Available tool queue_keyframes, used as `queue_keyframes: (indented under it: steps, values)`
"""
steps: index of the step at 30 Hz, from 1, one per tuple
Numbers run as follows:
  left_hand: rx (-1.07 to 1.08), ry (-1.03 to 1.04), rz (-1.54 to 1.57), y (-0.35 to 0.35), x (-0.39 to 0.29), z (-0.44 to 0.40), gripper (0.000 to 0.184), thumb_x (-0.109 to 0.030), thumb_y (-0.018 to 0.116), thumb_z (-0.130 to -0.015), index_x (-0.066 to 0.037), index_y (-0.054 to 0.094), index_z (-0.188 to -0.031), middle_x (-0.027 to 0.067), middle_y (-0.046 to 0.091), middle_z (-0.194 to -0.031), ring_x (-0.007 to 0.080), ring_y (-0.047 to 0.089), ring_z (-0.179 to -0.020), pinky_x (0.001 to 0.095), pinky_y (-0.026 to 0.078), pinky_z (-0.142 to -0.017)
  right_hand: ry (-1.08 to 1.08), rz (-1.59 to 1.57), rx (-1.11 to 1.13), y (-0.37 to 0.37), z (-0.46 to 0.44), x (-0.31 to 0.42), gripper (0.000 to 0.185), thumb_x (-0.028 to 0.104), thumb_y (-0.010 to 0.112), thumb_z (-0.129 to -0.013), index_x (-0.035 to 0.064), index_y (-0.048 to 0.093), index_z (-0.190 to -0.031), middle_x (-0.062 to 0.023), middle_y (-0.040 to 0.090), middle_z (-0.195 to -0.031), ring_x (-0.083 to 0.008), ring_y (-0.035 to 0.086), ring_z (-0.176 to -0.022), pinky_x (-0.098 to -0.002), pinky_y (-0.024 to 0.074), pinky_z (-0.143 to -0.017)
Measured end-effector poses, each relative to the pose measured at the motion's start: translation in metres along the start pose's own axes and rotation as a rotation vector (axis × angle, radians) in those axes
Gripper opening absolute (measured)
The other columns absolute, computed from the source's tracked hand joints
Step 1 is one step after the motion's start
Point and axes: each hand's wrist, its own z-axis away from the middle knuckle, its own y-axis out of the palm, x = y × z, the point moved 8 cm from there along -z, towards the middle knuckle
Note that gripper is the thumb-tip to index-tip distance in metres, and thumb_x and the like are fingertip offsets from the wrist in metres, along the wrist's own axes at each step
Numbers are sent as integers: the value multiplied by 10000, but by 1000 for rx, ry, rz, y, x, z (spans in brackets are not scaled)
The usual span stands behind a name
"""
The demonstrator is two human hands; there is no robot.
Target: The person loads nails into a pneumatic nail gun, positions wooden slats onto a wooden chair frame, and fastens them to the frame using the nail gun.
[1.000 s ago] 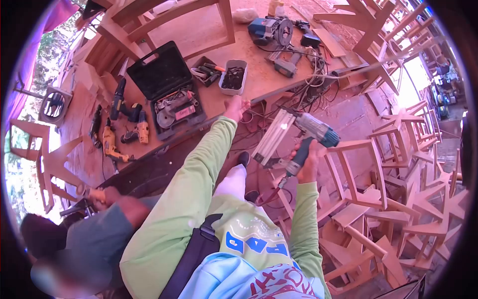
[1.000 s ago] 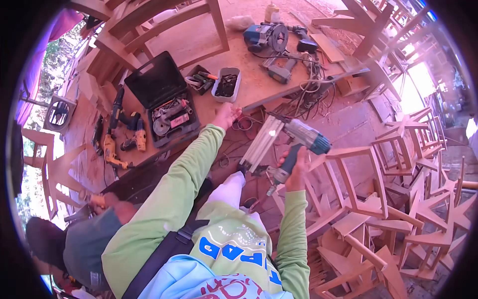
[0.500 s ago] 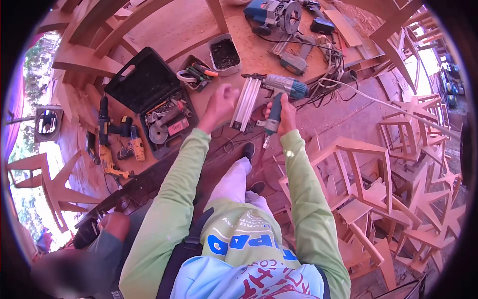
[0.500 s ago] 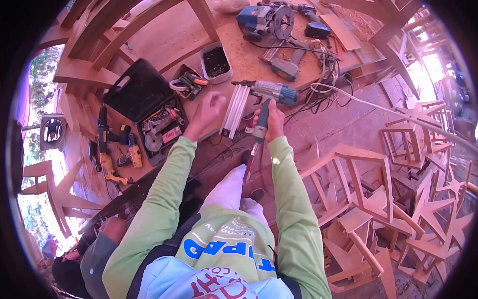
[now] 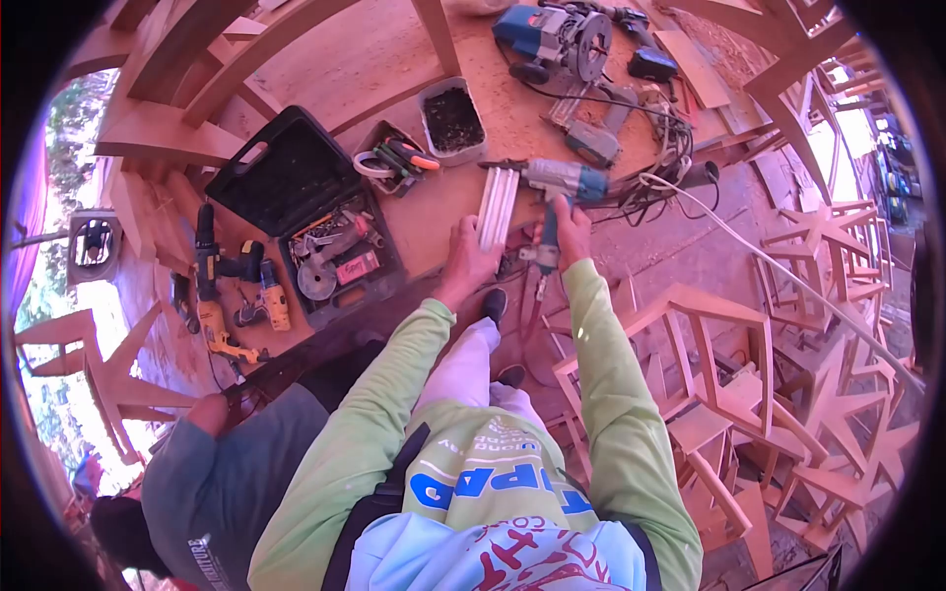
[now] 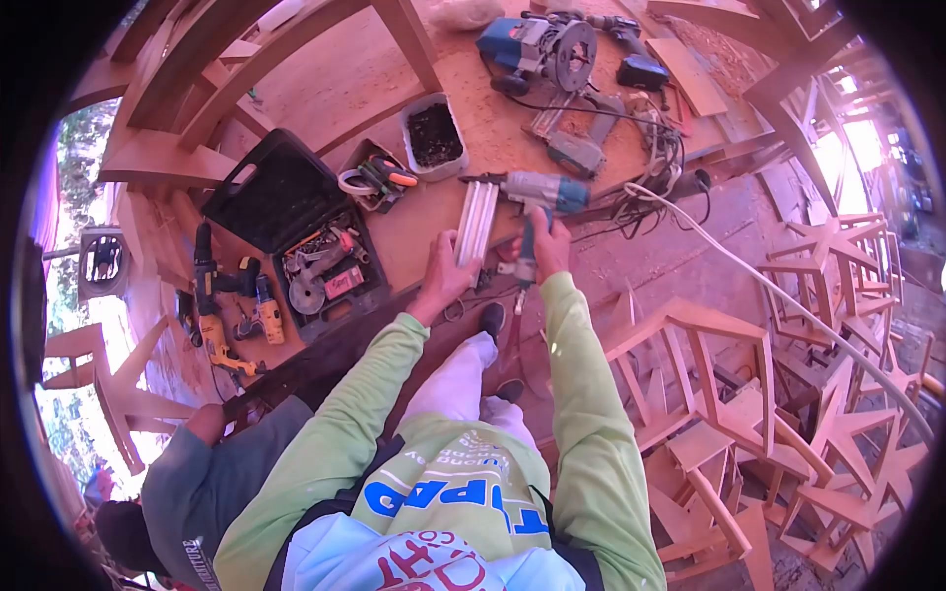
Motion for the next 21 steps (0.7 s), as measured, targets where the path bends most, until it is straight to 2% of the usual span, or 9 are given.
queue_keyframes:
  steps: [4, 8, 11, 12, 14, 16, 17, 19, 21]
  values:
    - [-9, 77, 120, -6, -5, -13, 403, -136, 709, -886, 6, 561, -1233, 231, 607, -1151, 410, 589, -1094, 494, 466, -996, -29, -177, -114, -13, 16, -17, 456, 474, 544, -1078, 21, 567, -1041, -120, 650, -787, -225, 667, -564, -399, 588, -470]
    - [-50, 169, 23, -10, -16, -54, 422, -164, 729, -885, 2, 573, -1240, 231, 624, -1169, 423, 586, -1110, 499, 465, -992, -21, -372, -233, -5, -1, -21, 482, 499, 536, -1075, 19, 548, -1027, -121, 652, -801, -239, 658, -546, -410, 585, -459]
    - [-74, 221, -88, -18, -25, -67, 447, -166, 733, -879, 2, 568, -1259, 234, 625, -1160, 426, 587, -1124, 501, 463, -998, -25, -352, -232, 6, -16, -16, 449, 457, 560, -1072, 13, 587, -1013, -107, 649, -791, -228, 687, -624, -373, 577, -544]
    - [-90, 204, -130, -18, -21, -70, 469, -155, 733, -870, -1, 562, -1278, 241, 626, -1160, 427, 586, -1132, 501, 461, -1003, -99, -120, -281, 0, -29, -11, 430, 409, 592, -1052, -8, 649, -967, -92, 666, -800, -219, 708, -732, -359, 547, -649]
    - [-111, 175, -121, -20, -6, -73, 481, -148, 733, -867, -1, 555, -1289, 246, 625, -1162, 430, 581, -1140, 504, 461, -1002, -66, 90, -269, 1, -45, -18, 404, 363, 633, -1005, -30, 698, -939, -150, 704, -838, -286, 706, -788, -401, 522, -726]
    - [-107, 176, -89, -16, 3, -73, 473, -137, 732, -862, -2, 560, -1281, 244, 626, -1168, 428, 575, -1151, 509, 456, -1007, -209, 575, -406, -1, -39, 1, 393, 321, 714, -894, -54, 704, -1012, -331, 695, -974, -508, 662, -920, -536, 510, -850]
    - [-110, 187, -66, -16, 5, -71, 458, -131, 732, -859, -2, 568, -1268, 239, 629, -1174, 426, 571, -1157, 512, 450, -1011, -235, 587, -433, 0, -36, 4, 396, 298, 738, -872, -58, 694, -1040, -333, 700, -1008, -520, 650, -1004, -542, 507, -899]
    - [-74, 248, -322, -27, -22, -55, 435, -117, 721, -868, 7, 585, -1262, 239, 624, -1227, 415, 564, -1208, 497, 433, -1046, -218, 436, -442, -8, -22, 8, 412, 289, 759, -871, -39, 685, -1110, -281, 716, -1001, -446, 686, -987, -498, 526, -891]
    - [-148, 347, -304, -33, -40, -40, 405, -92, 699, -887, 14, 591, -1262, 231, 616, -1259, 409, 556, -1238, 488, 410, -1081, -168, 309, -372, -15, -13, 4, 438, 289, 766, -878, -40, 671, -1153, -251, 722, -1004, -403, 699, -974, -480, 529, -890]
